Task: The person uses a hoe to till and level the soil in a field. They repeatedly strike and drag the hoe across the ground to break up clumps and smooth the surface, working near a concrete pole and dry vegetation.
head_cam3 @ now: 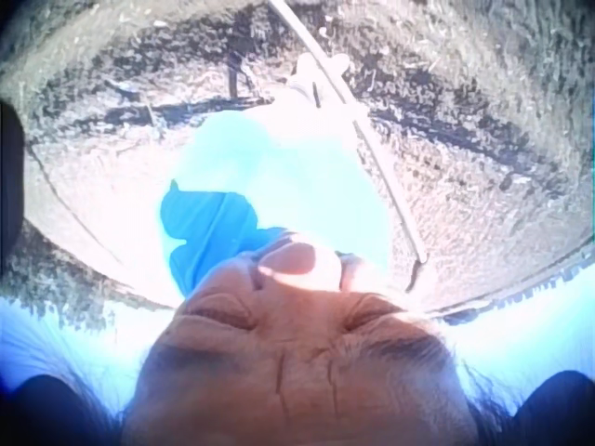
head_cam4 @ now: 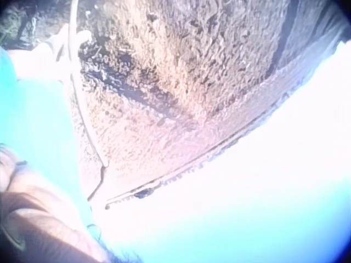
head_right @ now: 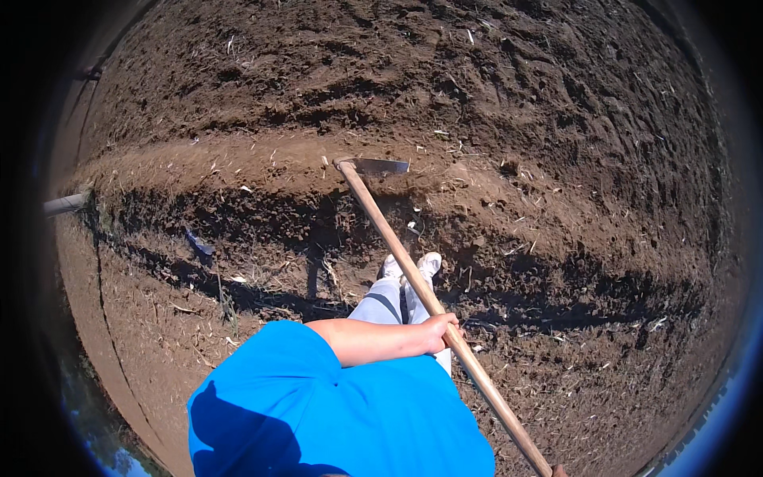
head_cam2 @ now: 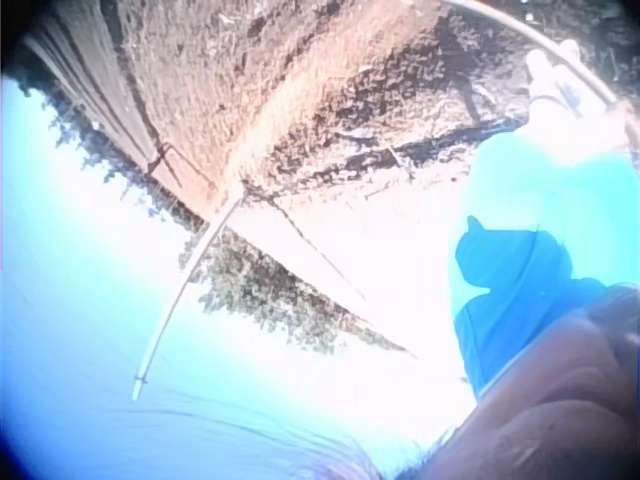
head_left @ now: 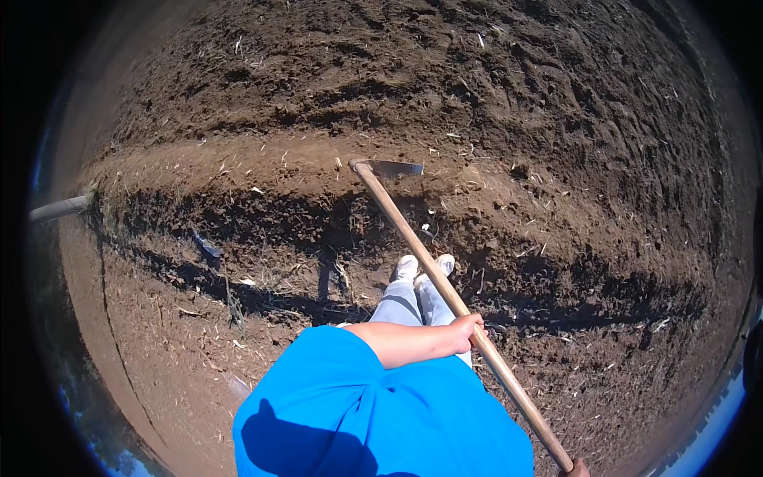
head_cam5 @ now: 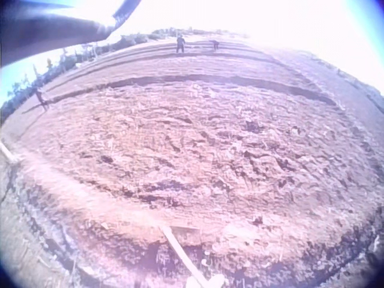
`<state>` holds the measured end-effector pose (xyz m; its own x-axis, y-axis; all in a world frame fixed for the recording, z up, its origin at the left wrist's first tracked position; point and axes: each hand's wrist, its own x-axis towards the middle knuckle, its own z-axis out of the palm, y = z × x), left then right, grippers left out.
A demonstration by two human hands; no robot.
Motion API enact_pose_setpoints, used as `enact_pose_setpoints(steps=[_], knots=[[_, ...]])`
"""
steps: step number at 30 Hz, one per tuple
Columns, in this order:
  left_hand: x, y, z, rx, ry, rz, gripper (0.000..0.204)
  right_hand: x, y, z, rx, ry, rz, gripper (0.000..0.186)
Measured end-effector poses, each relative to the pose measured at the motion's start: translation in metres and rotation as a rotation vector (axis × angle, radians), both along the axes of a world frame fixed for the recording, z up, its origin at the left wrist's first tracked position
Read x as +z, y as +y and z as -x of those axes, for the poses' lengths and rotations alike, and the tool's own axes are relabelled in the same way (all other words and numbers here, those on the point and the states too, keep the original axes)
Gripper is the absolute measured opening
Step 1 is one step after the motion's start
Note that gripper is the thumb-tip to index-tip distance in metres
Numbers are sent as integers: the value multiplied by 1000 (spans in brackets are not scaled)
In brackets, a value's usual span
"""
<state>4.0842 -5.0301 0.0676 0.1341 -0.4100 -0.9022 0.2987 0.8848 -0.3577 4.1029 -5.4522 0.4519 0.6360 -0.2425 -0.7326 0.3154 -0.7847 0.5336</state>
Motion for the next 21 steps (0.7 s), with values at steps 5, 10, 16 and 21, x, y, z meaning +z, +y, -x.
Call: enact_pose_setpoints(steps=[5, 10, 16, 21], knots=[[-56, 117, 4, 311, 8, -178, 17, -127, 118, -45, 188, -320, -435, 13], [-38, 249, -22, 508, 23, -498, 22, -210, 265, -102, 306, -282, -778, 9], [-62, 280, -61, 587, -84, -631, 25, -241, 404, -138, 504, -99, -994, 11], [-82, 185, -114, 363, -77, -592, 24, -231, 367, -172, 328, 58, -842, 16]])
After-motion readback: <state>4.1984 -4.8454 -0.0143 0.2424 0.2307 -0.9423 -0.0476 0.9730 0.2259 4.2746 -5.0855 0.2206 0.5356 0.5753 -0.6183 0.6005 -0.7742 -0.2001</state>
